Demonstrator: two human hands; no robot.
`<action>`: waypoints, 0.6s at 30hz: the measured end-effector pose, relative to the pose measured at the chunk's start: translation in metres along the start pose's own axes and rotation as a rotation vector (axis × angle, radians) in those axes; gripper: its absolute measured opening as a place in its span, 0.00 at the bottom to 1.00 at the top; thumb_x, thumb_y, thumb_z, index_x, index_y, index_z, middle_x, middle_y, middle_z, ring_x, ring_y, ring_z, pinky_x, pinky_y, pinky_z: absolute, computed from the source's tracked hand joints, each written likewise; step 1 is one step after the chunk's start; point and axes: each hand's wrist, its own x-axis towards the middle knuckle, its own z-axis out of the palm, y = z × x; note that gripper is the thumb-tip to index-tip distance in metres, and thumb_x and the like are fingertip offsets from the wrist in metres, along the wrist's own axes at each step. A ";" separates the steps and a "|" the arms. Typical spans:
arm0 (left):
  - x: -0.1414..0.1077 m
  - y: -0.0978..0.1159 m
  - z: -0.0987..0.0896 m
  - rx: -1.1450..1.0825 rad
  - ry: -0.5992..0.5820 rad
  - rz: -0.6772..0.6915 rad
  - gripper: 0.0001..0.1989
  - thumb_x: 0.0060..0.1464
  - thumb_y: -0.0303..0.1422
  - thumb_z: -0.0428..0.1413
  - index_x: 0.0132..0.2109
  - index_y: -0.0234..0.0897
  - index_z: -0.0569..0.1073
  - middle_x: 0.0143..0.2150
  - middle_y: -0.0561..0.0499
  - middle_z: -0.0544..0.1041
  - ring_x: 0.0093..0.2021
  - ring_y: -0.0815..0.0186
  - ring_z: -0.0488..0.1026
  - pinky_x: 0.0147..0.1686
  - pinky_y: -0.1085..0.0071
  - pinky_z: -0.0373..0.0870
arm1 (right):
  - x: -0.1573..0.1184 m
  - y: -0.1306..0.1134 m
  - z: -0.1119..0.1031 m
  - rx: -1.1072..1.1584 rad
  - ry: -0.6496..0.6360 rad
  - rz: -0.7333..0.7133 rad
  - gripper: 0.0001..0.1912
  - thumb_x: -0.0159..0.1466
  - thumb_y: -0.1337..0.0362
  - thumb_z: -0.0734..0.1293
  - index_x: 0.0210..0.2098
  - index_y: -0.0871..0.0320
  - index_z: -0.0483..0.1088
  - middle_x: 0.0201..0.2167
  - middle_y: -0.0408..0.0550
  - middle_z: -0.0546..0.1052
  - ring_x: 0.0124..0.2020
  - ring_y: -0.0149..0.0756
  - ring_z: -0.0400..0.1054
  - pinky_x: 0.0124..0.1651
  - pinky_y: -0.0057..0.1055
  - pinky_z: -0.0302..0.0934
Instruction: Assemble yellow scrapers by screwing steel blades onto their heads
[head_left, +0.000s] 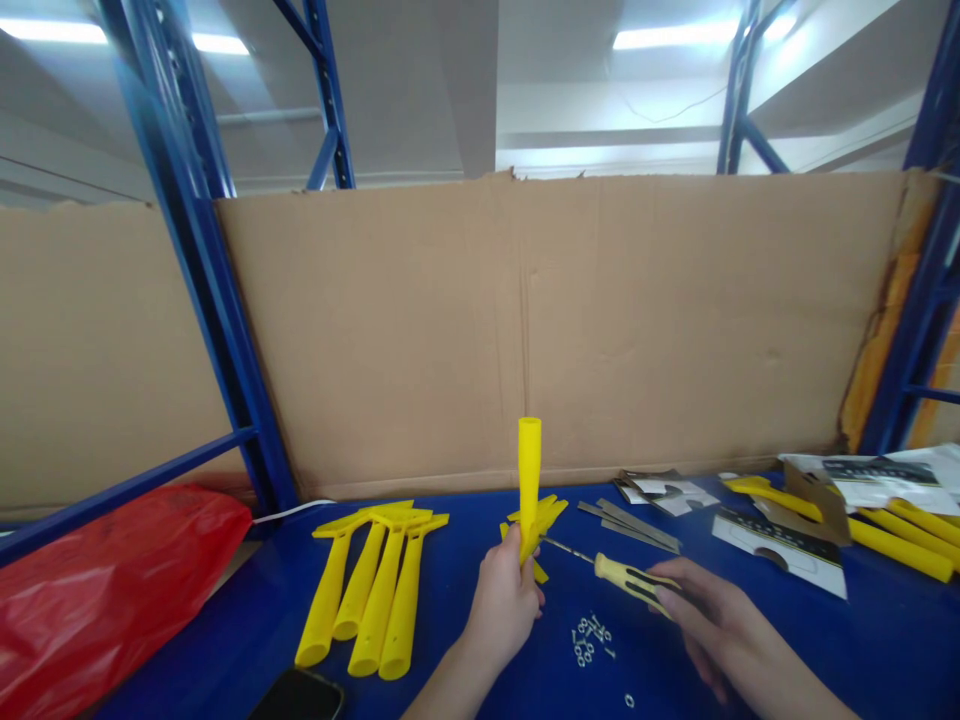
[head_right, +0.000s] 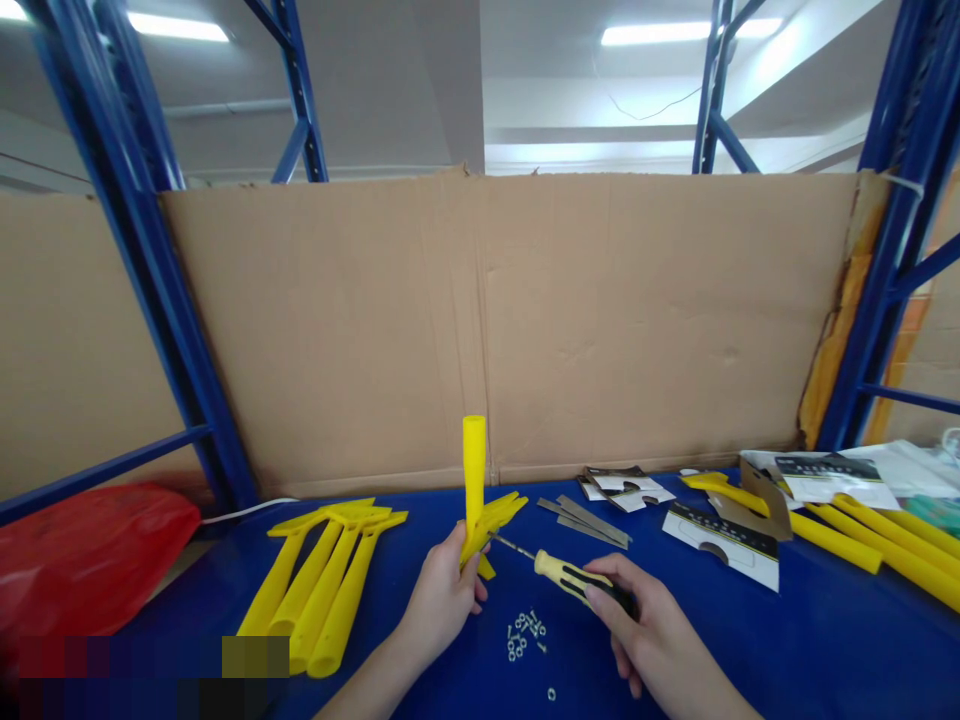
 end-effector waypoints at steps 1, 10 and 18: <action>0.000 0.000 0.000 0.008 -0.005 0.004 0.11 0.58 0.21 0.42 0.44 0.33 0.65 0.32 0.51 0.71 0.18 0.76 0.68 0.14 0.82 0.66 | 0.001 0.000 0.000 0.003 0.013 0.002 0.26 0.52 0.40 0.62 0.38 0.55 0.61 0.14 0.33 0.63 0.07 0.23 0.52 0.09 0.21 0.47; 0.001 -0.007 0.002 0.025 0.017 0.041 0.10 0.57 0.21 0.43 0.42 0.34 0.65 0.32 0.51 0.72 0.18 0.76 0.67 0.15 0.81 0.65 | -0.006 -0.012 0.004 0.190 0.022 0.069 0.28 0.53 0.41 0.61 0.46 0.50 0.55 0.21 0.33 0.67 0.07 0.21 0.49 0.07 0.20 0.44; 0.000 -0.003 0.001 -0.012 0.003 -0.010 0.11 0.57 0.20 0.42 0.44 0.35 0.64 0.36 0.50 0.73 0.18 0.77 0.67 0.14 0.81 0.65 | -0.010 -0.011 0.002 0.002 -0.056 -0.022 0.21 0.55 0.44 0.63 0.37 0.54 0.60 0.09 0.29 0.57 0.08 0.20 0.47 0.10 0.17 0.45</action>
